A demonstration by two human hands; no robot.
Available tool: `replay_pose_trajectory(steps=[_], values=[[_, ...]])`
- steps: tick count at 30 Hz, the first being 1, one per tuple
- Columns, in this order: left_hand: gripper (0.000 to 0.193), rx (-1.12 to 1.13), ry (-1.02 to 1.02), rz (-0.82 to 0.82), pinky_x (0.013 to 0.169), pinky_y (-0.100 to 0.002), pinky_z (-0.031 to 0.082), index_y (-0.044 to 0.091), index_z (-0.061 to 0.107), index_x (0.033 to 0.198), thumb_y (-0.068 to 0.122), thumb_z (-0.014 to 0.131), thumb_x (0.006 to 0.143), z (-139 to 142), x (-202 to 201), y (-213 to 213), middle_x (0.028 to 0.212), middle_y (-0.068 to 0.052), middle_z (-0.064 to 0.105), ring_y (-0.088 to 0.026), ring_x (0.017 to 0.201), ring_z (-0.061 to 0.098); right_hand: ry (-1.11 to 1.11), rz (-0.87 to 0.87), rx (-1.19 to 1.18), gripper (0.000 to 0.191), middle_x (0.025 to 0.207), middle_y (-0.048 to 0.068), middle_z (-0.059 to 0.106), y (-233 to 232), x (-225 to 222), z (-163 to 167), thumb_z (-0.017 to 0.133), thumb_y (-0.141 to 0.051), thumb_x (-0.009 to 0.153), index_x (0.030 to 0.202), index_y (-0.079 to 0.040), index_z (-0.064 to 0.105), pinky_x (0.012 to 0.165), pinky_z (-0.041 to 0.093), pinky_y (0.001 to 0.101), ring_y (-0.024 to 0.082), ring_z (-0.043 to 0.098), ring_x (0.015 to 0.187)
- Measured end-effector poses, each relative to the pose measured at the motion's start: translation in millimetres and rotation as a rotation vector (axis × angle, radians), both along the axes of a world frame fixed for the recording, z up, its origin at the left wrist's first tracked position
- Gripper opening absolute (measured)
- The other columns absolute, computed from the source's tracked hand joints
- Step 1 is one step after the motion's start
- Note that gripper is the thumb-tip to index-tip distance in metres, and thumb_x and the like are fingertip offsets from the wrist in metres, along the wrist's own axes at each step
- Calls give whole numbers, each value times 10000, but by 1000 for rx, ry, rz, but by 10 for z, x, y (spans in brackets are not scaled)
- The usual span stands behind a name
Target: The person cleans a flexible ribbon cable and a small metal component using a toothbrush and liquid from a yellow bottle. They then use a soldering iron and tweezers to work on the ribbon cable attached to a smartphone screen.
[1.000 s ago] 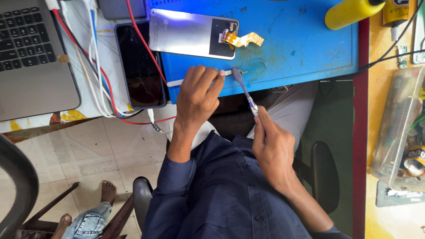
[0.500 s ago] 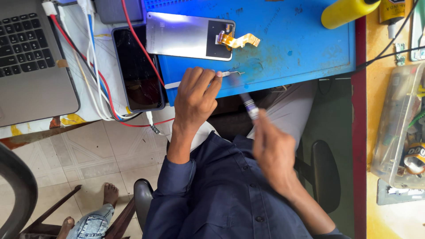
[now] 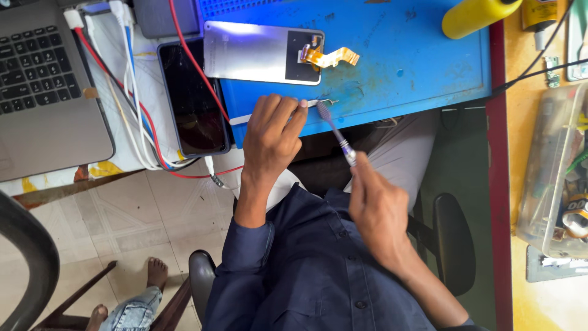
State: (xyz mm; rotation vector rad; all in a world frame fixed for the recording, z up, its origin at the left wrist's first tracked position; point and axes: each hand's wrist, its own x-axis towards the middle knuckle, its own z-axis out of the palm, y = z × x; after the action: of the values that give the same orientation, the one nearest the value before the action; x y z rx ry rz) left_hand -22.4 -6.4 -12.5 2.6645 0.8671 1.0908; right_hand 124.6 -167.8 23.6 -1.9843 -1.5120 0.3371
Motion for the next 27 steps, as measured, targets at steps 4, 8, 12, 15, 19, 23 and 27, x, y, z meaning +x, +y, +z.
replay_pose_trajectory(steps=[4,8,12,15,19,23,27], values=[[115,-1,-21,17,718,-380,457,-55,706,938,-132,714,853,2,5,-21,900,-72,581,-227,815,551,-56,-76,-60,238,748,195,651,29,-7,4,614,-29,1028,1250,51,646,516,457,445,364,635,598],[103,-3,-27,9,715,-380,457,-48,708,930,-129,724,868,-11,20,-19,891,-68,579,-224,806,549,-34,-100,-84,242,743,197,649,28,-18,10,619,-53,1037,1264,24,648,526,454,443,356,637,600],[108,14,-20,13,718,-375,463,-54,703,933,-138,716,866,-23,17,-7,899,-72,591,-222,816,558,71,-46,-81,258,719,212,636,18,41,28,631,-84,1013,1251,11,668,542,448,444,375,627,609],[116,10,-15,32,698,-371,453,-49,706,921,-150,714,864,-23,20,-13,886,-73,592,-221,793,547,113,-213,-188,225,664,244,591,32,156,46,629,-95,1033,1223,-7,712,468,415,433,361,566,469],[112,7,-10,15,704,-378,451,-50,690,906,-148,714,857,-6,2,-6,892,-79,595,-229,799,553,104,-133,-110,247,655,248,568,48,140,66,647,-98,1003,1219,0,713,475,418,421,372,579,508],[119,12,-10,23,714,-385,456,-39,678,888,-148,717,860,2,22,11,883,-77,588,-232,797,550,136,-190,-141,229,626,231,571,79,122,100,643,-97,1010,1212,-19,718,472,404,422,354,556,465],[121,-2,-6,18,693,-390,437,-51,695,909,-147,707,836,16,-1,2,877,-84,586,-244,795,546,218,-52,-38,250,715,217,616,93,86,98,646,-100,1004,1235,-15,693,514,441,402,337,601,533]])
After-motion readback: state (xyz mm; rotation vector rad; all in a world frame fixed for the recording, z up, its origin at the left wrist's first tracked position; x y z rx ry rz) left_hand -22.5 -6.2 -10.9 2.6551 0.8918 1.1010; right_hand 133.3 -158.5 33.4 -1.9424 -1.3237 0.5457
